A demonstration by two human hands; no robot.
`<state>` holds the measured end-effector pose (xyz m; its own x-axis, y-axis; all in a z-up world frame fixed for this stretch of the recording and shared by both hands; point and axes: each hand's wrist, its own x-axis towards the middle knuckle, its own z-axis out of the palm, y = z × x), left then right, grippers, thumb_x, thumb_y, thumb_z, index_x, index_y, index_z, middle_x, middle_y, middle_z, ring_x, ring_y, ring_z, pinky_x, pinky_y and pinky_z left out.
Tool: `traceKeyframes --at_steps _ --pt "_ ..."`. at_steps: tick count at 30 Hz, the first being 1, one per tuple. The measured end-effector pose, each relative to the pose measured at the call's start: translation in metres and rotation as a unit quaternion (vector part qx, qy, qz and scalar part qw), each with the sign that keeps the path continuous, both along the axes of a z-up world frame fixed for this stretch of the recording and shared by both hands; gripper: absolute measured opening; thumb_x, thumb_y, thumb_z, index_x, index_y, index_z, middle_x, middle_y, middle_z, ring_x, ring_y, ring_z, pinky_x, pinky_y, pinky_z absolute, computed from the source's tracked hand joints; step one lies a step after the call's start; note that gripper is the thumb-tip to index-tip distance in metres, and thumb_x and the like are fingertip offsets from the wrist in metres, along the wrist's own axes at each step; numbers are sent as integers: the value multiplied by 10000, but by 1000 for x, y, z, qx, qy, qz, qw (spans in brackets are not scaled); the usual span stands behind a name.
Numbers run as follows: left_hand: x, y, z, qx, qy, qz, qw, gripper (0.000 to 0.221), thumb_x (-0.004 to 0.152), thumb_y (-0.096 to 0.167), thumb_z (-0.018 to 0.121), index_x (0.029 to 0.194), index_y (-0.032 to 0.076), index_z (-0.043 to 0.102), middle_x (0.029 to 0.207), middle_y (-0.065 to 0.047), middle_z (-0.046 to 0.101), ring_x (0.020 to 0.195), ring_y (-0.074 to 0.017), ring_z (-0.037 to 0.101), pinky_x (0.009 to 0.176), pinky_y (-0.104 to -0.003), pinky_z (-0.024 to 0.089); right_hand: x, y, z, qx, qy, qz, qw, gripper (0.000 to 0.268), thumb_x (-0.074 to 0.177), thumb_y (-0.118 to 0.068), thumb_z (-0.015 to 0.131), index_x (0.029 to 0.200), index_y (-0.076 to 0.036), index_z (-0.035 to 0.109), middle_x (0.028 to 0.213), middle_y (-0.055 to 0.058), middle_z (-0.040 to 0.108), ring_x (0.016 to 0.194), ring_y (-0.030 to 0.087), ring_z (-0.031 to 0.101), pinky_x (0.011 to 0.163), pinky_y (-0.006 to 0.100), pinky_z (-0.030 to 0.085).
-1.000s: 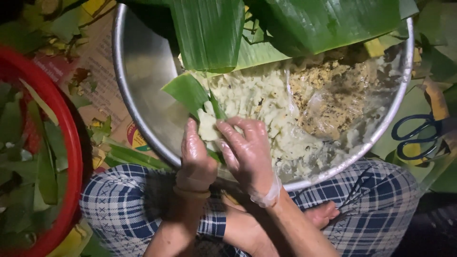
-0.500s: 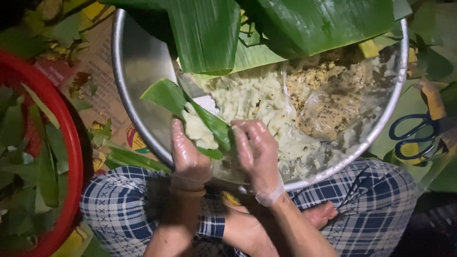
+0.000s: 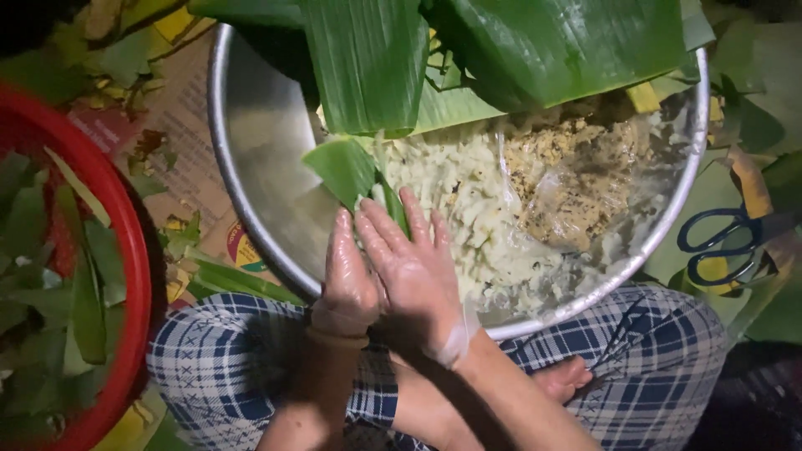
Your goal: Wrapping a food mixture into banana leaves to create individual portions.
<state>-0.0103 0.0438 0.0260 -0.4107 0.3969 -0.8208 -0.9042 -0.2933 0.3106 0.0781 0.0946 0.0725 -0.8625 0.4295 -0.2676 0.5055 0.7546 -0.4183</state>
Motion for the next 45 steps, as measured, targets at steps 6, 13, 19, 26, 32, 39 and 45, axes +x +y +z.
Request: traceKeyframes --at_steps 6,13,19,26,32,39,45 --pt "-2 -1 -5 -6 135 -67 989 413 1077 335 453 1361 91 629 1456 -128 621 1264 -259 634 1112 -454 507 -9 19 -12 3 10 7 1000 545 984 -371 407 1520 -285 461 1616 -71 394 1470 397 288 1119 646 299" --pt "-7 -24 -50 -63 48 -76 994 423 1066 401 478 1365 143 626 1400 -70 649 1255 -197 627 1109 -357 483 -6 7 -41 30 86 2 996 507 1023 -442 353 1461 -266 538 1459 -30 576 1323 368 461 1115 603 342" --pt "4 2 7 -102 41 -82 991 477 995 460 557 1337 136 637 1424 -111 638 1234 -254 624 1112 -405 490 3 -2 -29 84 59 6 995 519 972 -391 388 1455 -256 523 1491 -30 531 1392 427 367 1103 650 290" --pt "-8 -13 -21 25 185 -131 974 826 910 588 614 1558 128 388 1625 -185 363 1330 -293 545 1046 -376 521 17 -8 28 -270 241 -200 910 830 990 -601 349 1608 -108 95 1677 268 111 1472 552 99 1166 741 90" --pt "-3 2 13 -70 213 -80 971 411 921 318 728 1227 56 649 1068 -150 740 878 -207 732 751 -321 622 15 -7 21 -402 231 -186 866 820 1001 -433 509 1579 50 187 1602 360 238 1450 550 251 1169 652 227" --pt "3 4 42 76 230 -127 962 358 904 177 702 1221 16 664 1106 -209 761 901 -226 749 782 -375 638 17 27 22 -497 170 -262 809 904 874 -242 728 1537 122 234 1276 380 628 1085 434 723 992 529 577" --pt "5 3 43 47 241 -68 967 217 943 139 675 1108 5 632 943 -221 734 790 -277 743 713 -356 643 13 11 26 -406 235 -203 859 704 972 -256 600 1498 131 336 1456 452 396 1321 598 397 1088 661 397"
